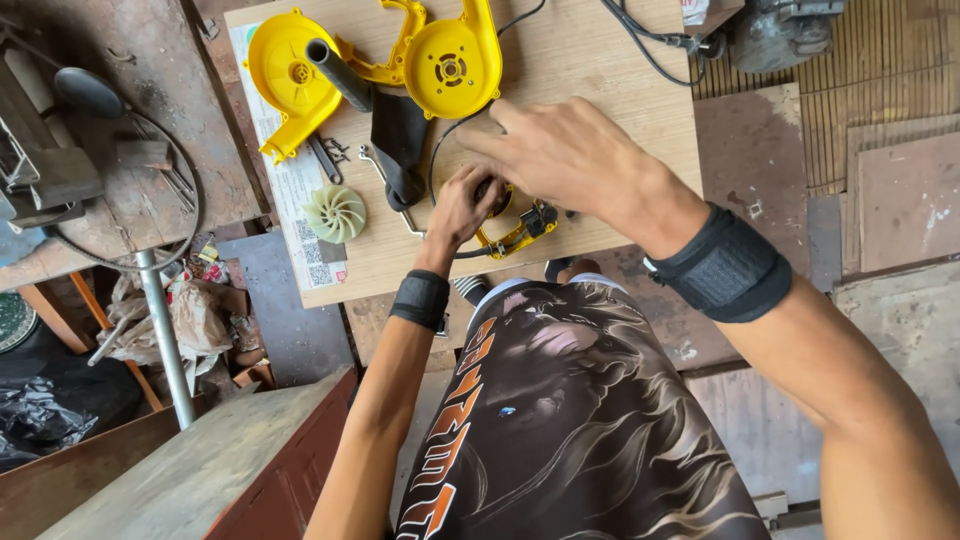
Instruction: The person disassembles a yellow electric blower on a workbench. They use a screwdriver to remove screws from the housing, lift off the plastic cover, set the fan impeller aside, and use a brush and wrench while working on the exposed motor, then handle the motor housing at the end.
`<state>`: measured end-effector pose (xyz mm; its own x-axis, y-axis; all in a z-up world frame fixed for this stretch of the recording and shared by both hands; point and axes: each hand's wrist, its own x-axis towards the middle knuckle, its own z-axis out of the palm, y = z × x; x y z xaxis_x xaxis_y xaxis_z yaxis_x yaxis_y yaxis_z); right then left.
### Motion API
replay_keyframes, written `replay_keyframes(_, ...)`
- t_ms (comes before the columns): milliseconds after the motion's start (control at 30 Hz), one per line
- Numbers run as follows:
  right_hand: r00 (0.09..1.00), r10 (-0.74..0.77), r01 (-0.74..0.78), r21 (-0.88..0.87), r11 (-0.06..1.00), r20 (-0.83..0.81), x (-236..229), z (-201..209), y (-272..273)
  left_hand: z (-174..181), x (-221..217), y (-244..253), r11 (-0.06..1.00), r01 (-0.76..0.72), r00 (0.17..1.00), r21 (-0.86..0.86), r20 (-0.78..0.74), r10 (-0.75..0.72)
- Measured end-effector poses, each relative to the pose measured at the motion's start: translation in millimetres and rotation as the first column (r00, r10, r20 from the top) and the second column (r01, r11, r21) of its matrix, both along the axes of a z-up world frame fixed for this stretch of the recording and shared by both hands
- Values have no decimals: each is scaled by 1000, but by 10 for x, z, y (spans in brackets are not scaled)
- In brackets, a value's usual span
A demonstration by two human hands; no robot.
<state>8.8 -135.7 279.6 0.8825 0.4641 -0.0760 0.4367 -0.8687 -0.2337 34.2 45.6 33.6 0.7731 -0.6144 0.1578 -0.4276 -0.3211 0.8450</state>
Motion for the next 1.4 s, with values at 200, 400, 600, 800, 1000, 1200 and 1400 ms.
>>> replay_keyframes(200,946,215,-264,191,945,244,9,-164,-76,146,108,29,998,21,1000,59,15,-22)
replay_keyframes(400,999,32,-30,-80,996,17,25,-3,-58,281,196,-26,997,17,999,79,34,-20)
replay_keyframes(600,949,160,-200,124,972,271,-23,-202,-187,361,232,-102,999,8,1000,51,25,-9)
replay_keyframes(800,997,-76,77,-105,992,16,-11,144,-24,342,316,-116,994,56,998,97,4,-56)
replay_keyframes(1000,995,93,-96,53,994,45,-46,-57,-192,349,390,-58,970,200,976,138,54,-209)
replay_keyframes(1200,975,49,-50,1,999,218,3,85,-71,310,427,-28,978,176,974,114,122,-189)
replay_keyframes(1400,942,17,-22,12,1000,336,16,-108,-100,353,420,-44,966,102,985,235,114,-132)
